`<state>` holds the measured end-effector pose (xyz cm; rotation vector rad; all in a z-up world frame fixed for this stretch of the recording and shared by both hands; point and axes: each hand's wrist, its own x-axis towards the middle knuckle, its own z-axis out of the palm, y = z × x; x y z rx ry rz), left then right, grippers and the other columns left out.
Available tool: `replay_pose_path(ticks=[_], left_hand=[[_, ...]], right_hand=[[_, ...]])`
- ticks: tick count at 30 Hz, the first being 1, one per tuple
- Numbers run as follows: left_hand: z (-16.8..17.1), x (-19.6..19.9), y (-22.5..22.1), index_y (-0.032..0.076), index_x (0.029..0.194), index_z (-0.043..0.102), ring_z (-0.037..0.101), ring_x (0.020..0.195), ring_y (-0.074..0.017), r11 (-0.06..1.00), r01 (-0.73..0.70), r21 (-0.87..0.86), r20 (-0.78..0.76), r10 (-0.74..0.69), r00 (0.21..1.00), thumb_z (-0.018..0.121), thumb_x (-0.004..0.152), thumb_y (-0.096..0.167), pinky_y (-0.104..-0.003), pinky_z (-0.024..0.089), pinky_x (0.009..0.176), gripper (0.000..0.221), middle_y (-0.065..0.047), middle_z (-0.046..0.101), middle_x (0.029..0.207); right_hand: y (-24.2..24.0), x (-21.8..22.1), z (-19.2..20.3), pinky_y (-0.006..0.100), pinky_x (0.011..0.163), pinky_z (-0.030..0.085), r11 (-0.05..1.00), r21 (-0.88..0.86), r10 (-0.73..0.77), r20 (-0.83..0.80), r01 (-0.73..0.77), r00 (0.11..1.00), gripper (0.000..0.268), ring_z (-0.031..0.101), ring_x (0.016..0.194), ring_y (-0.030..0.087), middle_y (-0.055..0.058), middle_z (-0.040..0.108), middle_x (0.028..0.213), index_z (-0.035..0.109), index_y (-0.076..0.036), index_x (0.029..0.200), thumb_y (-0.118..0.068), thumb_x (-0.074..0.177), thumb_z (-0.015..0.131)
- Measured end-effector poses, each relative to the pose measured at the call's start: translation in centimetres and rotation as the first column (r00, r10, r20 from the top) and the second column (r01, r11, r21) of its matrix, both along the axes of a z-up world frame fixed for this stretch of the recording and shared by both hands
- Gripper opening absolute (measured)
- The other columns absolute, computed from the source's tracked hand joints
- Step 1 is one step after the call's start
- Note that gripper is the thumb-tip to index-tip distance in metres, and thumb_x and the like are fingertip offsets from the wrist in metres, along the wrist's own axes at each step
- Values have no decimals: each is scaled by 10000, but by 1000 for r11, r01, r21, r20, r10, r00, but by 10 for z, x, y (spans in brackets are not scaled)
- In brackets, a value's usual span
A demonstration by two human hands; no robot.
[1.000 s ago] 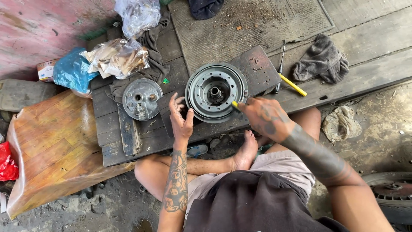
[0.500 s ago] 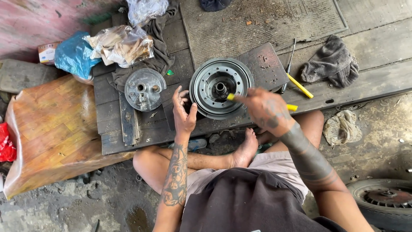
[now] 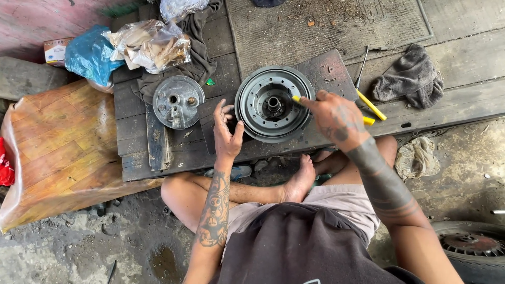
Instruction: Cleaning the interior of a motorcycle brake drum using a small brush to remove dust and debris.
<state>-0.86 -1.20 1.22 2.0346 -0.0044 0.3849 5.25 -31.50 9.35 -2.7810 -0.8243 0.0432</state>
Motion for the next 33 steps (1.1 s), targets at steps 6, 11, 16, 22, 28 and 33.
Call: replay_pose_path(ticks=[6, 11, 16, 22, 28, 33], left_hand=[[2, 1, 0, 78, 1545, 309, 591, 1012, -371, 1000, 0, 14, -4, 0, 1000, 610, 934, 221, -517, 453, 923, 695, -231, 589, 1302], [1, 2, 0, 76, 1545, 302, 586, 1005, -376, 1000, -2, 3, -11, 2, 1000, 610, 924, 219, -519, 443, 919, 708, -236, 583, 1298], [0, 0, 1, 85, 1545, 306, 592, 1008, -372, 1000, 3, -4, -4, -3, 1000, 604, 935, 242, -507, 446, 921, 697, -225, 588, 1302], [0, 2, 1, 85, 1546, 307, 596, 1008, -386, 1000, 6, -15, -6, -6, 1000, 608, 930, 215, -516, 447, 920, 698, -230, 588, 1303], [0, 3, 0, 82, 1540, 321, 600, 1004, -391, 1000, -4, -25, 0, 4, 1000, 620, 920, 207, -520, 452, 911, 700, -237, 597, 1294], [-3, 6, 2, 86, 1542, 328, 605, 1018, -390, 999, -23, -25, -5, 23, 1000, 630, 907, 222, -521, 461, 916, 716, -227, 605, 1297]], right_hand=[[5, -1, 35, 353, 624, 650, 997, 17, 76, -83, -75, 994, 359, 720, 738, 215, 92, 724, 874, 741, -263, 1273, -129, 1018, 527], [6, 3, 18, 464, 618, 626, 984, 106, 159, -184, -141, 970, 303, 735, 719, 303, 103, 700, 882, 763, -203, 1168, -134, 939, 578], [3, 3, 17, 386, 588, 620, 998, 46, 55, -139, -50, 989, 328, 701, 671, 235, 68, 679, 855, 763, -218, 1208, -126, 983, 543], [5, 11, 18, 374, 636, 618, 999, 49, 21, -148, -13, 989, 340, 681, 685, 231, 89, 693, 862, 778, -200, 1207, -91, 1001, 530], [16, 58, -47, 348, 667, 561, 999, 13, -34, 250, 32, 968, 310, 671, 785, 217, 42, 671, 934, 778, -317, 1130, -167, 967, 562], [22, 94, -67, 357, 711, 473, 999, 44, -6, 441, -15, 898, 258, 626, 817, 230, 15, 639, 946, 770, -350, 1042, -251, 876, 599]])
